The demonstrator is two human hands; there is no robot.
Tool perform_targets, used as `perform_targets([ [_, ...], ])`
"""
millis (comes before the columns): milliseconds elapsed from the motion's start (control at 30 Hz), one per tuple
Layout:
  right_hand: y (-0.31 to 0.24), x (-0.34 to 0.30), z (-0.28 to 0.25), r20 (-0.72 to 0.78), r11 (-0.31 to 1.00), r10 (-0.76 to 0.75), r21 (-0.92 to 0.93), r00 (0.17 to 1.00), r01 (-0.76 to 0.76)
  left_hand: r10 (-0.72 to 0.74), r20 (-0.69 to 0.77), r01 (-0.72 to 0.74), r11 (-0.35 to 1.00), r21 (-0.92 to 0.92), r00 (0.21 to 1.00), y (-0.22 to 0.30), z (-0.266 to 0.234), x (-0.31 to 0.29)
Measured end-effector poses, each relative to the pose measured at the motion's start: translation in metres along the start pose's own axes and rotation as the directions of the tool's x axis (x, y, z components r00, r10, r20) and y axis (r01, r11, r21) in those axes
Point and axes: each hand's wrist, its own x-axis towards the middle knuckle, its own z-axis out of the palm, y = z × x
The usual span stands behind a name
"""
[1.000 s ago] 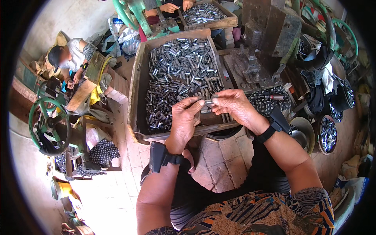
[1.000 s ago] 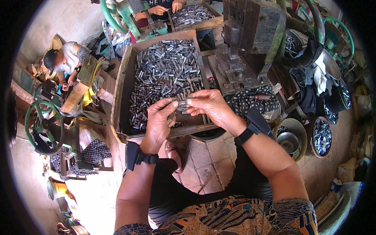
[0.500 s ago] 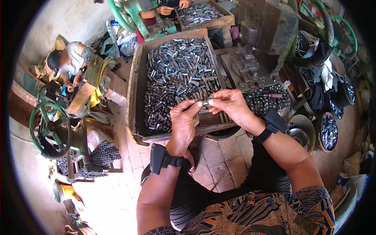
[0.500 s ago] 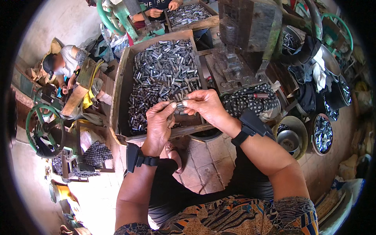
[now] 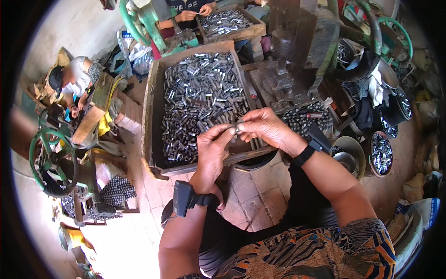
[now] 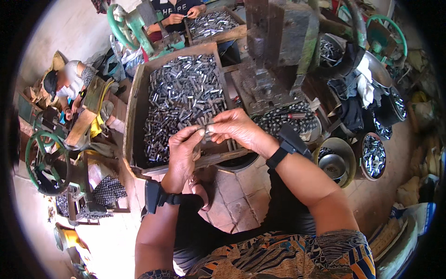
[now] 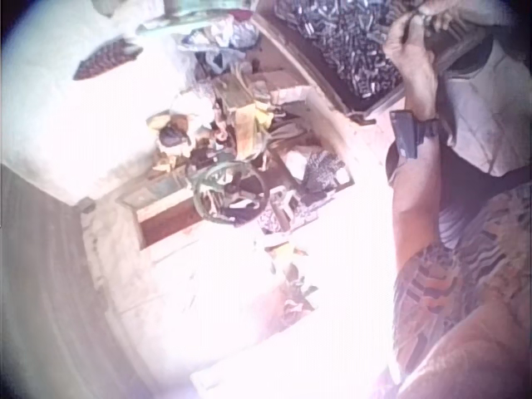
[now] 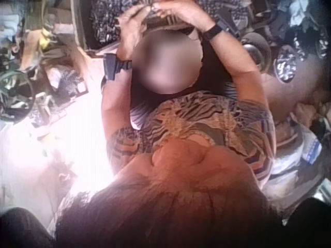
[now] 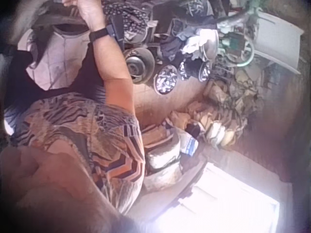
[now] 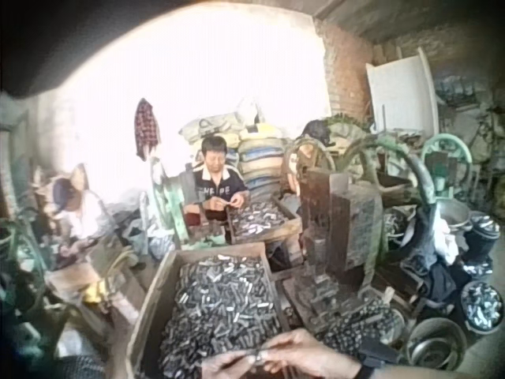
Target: Sorting metal pipe connectors and using a manual press to join components.
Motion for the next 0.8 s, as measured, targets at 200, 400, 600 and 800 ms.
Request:
perform_targets([
  [200, -0.012, -0.005, -0.010, -0.047, 0.942, -0.195, -0.287, 0.980, 0.174, 0.021, 0.008, -0.021, 0.999, 0.029, 1.000, -0.006, 0.005, 0.010],
  [400, -0.062, -0.057, -0.045, -0.390, 0.746, -0.623, -0.557, 0.678, 0.365, 0.014, 0.015, -0.015, 0.999, 0.035, 1.000, -0.003, 0.018, 0.021],
  [600, -0.140, -0.131, -0.089, -0.481, 0.524, -0.848, -0.700, 0.222, 0.485, 0.085, -0.001, -0.084, 0.992, 0.091, 0.996, -0.021, 0.029, 0.040],
  [800, -0.172, -0.132, -0.152, -0.446, 0.402, -0.895, -0.779, 0.025, 0.482, 0.080, 0.003, -0.079, 0.980, 0.185, 0.997, -0.036, 0.040, 0.059],
])
